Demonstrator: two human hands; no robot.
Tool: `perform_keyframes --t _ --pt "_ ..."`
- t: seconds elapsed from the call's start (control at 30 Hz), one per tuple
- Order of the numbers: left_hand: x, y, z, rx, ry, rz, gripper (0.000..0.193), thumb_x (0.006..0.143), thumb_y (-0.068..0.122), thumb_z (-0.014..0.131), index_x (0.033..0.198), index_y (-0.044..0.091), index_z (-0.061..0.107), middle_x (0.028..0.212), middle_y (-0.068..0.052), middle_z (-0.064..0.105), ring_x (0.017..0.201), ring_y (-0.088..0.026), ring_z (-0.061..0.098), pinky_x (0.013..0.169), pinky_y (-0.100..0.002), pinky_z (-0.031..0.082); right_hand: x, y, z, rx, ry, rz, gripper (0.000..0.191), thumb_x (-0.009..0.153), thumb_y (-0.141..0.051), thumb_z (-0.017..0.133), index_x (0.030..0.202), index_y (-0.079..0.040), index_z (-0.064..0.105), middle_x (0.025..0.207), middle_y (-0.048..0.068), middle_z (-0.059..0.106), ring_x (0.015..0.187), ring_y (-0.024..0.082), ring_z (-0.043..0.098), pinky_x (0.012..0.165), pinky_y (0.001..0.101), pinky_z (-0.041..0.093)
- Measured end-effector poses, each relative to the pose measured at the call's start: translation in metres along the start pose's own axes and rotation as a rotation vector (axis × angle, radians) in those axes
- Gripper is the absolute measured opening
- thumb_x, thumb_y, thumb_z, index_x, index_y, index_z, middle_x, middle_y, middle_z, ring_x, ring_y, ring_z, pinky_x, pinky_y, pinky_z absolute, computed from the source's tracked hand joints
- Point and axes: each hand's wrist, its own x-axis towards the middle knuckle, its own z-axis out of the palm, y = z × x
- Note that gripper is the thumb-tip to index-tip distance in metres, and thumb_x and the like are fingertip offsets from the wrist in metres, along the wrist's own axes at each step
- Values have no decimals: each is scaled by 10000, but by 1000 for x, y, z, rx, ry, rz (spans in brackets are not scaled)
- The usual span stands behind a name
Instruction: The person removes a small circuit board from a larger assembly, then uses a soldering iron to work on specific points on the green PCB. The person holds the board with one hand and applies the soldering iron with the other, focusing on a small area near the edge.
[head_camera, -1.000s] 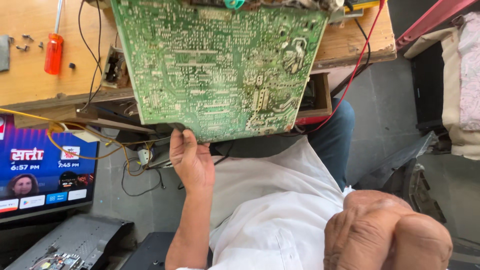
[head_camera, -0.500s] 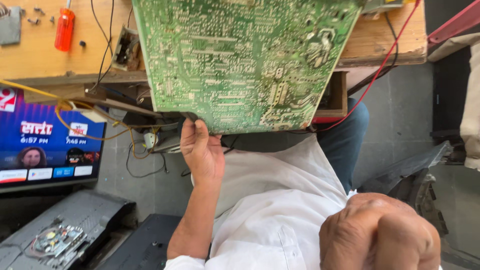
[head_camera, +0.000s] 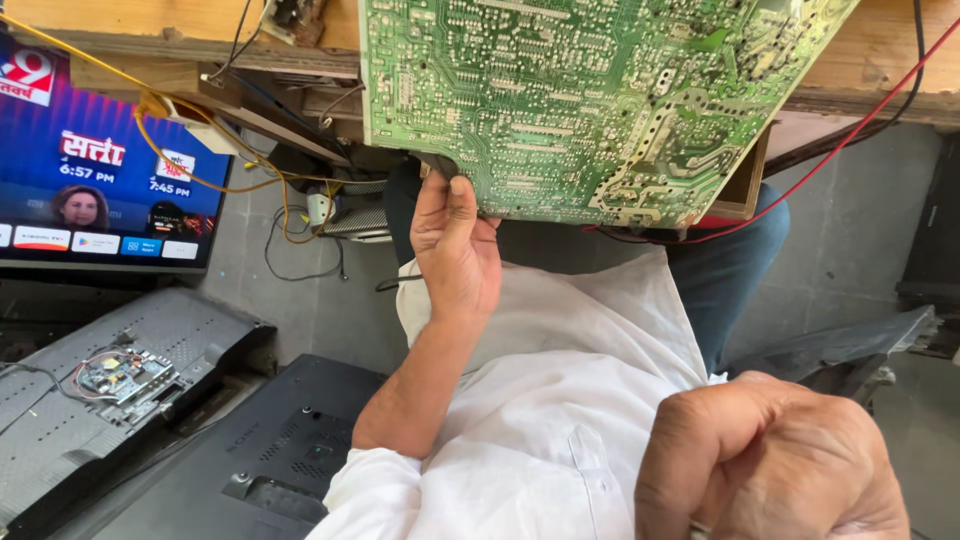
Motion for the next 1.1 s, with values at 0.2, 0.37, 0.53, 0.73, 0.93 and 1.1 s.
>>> perform_keyframes --t 0.2,0.37,0.53,0.73,0.93,1.1 --pt "-13 -6 8 9 4 22 301 1113 108 631 1403 29 616 1271 -57 702 1113 -156 665 961 -338 561 -19 -7 -19 -23 -98 29 313 1012 -195 684 892 88 740 802 351 724 605 280 678 518 370 581" --pt "-13 -8 3 29 36 25 302 1084 119 648 1374 39 619 1260 -52 701 1115 -156 669 977 -355 576 -19 -10 -23 -128 -1 58 361 963 -220 762 1131 92 692 875 361 673 697 333 686 621 418 596" --pt "0 6 -13 17 8 13 201 1115 108 657 1303 42 631 1212 -60 703 1076 -167 670 924 -355 571 -11 -9 3 -58 288 18 474 901 -165 846 1201 139 641 927 372 558 697 329 682 608 392 629" --pt "8 26 -15 60 -43 -39 213 1096 127 650 1287 37 626 1213 -66 702 1082 -179 667 952 -379 571 -14 4 29 -63 331 -217 415 907 -24 807 1223 55 548 946 351 613 733 339 746 622 396 682" --pt "9 26 -18 53 -46 -32 223 1092 125 660 1293 34 628 1231 -65 701 1093 -183 666 963 -390 566 31 -18 -37 -557 599 -286 182 1057 -33 643 1213 44 590 929 190 685 718 230 699 618 276 599" --pt "8 16 -20 42 -32 -3 204 1083 122 669 1266 42 627 1215 -56 703 1089 -172 669 957 -376 576 76 -37 -154 -695 630 -107 182 1109 -16 658 1268 73 650 1043 128 716 813 155 726 721 250 629"
